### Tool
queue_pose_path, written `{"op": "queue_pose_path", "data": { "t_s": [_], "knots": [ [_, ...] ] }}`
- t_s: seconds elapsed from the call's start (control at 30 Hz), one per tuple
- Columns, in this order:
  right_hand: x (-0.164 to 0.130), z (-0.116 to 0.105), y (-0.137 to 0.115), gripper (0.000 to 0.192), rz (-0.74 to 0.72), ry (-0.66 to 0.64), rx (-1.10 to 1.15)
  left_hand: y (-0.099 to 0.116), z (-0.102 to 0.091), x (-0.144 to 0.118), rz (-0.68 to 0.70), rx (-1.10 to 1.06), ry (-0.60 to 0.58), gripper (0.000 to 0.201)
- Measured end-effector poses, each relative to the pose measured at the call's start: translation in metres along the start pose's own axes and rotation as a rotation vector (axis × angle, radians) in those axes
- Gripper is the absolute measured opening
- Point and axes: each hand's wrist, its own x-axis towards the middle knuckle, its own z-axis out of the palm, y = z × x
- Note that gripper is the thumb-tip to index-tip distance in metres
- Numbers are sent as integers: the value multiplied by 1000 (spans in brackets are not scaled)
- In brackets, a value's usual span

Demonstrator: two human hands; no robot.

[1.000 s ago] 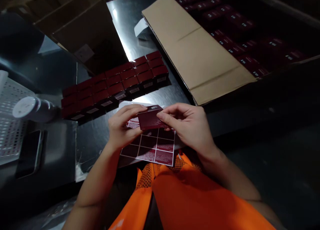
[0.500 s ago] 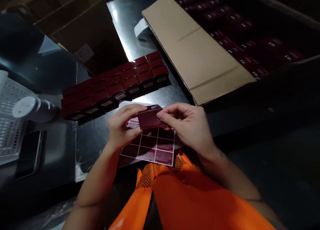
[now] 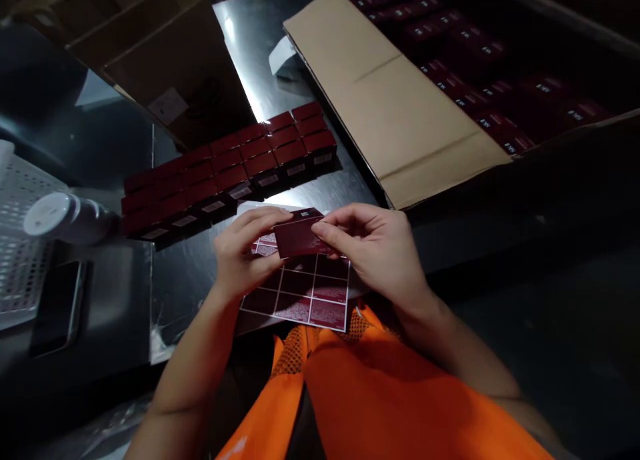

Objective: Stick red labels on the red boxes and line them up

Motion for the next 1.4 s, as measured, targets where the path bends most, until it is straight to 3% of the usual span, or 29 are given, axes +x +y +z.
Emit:
{"op": "queue_pose_path", "data": {
  "t_s": [0.27,0.37,0.47,0.57,0.63,0.73,0.8,0.87,1.0,1.07,1.13,1.2,1.27,1.4],
  "knots": [
    [-3,5,6,24,-78,73,-119,1,-1,0,15,67,-19,38],
    [1,3,6,31,-103,93,-297,0,0,0,41,102,-47,37],
    [11,-11,11,49,-129,234,-540,-1,3,-2,-8,75,-35,34],
    [20,-30,20,51,-174,364,-470,-4,8,-4,-117,-71,27,38],
    [21,-37,25,44,-251,206,-258,-6,12,-5,-159,-200,65,47],
    [19,-33,26,75,-407,-230,-120,-8,20,-6,-185,-346,76,49],
    [21,-27,25,59,-496,-373,-187,-11,25,-6,-208,-382,48,48],
    [29,-23,21,36,-551,-378,-284,-14,26,-5,-264,-339,3,55],
    [60,-13,7,47,-626,-217,-521,-5,14,-1,-443,69,-127,71],
    [74,2,-4,53,-653,-223,-599,13,-2,-2,-531,326,-250,60],
    [84,28,-16,56,-693,-311,-585,36,-24,-8,-589,494,-306,48],
    [87,65,-26,57,-731,-423,-546,57,-49,-25,-653,592,-199,41],
    [86,107,-32,54,-752,-537,-554,71,-74,-51,-737,648,-18,36],
    [73,189,-28,38,-814,-754,-624,80,-108,-126,-901,647,267,28]
  ]
}}
